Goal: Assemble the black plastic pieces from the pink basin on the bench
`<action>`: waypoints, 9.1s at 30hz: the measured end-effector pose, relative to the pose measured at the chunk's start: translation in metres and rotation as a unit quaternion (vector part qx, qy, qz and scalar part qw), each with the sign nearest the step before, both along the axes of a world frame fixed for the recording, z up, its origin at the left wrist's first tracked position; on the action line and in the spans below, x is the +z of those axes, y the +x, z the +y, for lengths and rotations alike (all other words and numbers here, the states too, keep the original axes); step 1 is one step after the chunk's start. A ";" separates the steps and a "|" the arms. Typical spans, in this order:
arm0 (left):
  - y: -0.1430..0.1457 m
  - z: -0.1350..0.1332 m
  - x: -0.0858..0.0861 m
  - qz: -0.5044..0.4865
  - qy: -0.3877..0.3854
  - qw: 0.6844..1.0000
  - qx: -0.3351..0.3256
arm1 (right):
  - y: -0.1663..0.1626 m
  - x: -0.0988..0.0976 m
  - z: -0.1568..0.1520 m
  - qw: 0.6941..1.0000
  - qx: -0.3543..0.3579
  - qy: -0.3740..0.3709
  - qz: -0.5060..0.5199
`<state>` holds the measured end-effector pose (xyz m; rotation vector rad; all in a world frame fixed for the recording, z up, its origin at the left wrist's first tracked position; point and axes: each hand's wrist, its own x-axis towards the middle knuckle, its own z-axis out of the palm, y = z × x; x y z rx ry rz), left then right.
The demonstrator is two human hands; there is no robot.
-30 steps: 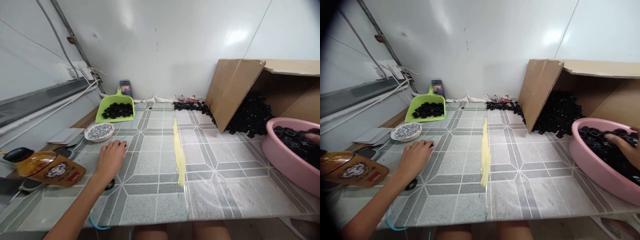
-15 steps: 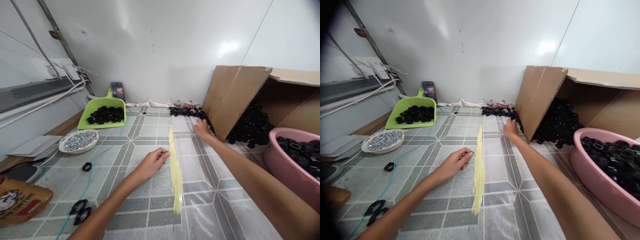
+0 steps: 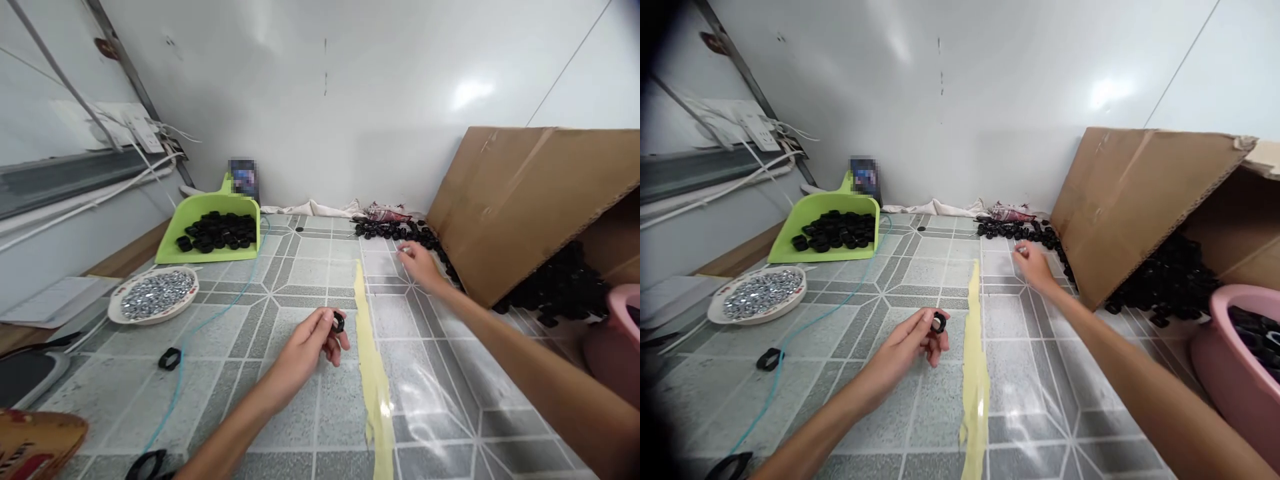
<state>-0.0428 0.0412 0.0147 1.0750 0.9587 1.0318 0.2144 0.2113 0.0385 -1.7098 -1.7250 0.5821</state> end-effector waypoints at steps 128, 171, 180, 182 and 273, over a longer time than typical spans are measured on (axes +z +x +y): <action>0.037 -0.033 -0.006 -0.013 -0.023 0.988 -0.151 | -0.026 -0.028 -0.209 0.955 0.282 0.085 0.040; 0.043 -0.036 -0.011 0.014 -0.020 0.997 -0.077 | -0.031 -0.024 -0.204 0.937 0.248 -0.014 0.246; 0.041 -0.035 -0.009 -0.008 -0.056 0.993 -0.100 | -0.028 -0.030 -0.206 0.956 0.247 0.057 0.145; 0.041 -0.035 -0.010 0.000 -0.037 0.993 -0.110 | -0.029 -0.031 -0.205 0.962 0.219 -0.010 0.160; 0.044 -0.044 -0.012 0.134 0.054 0.989 -0.036 | -0.030 -0.023 -0.211 0.953 0.243 -0.080 0.163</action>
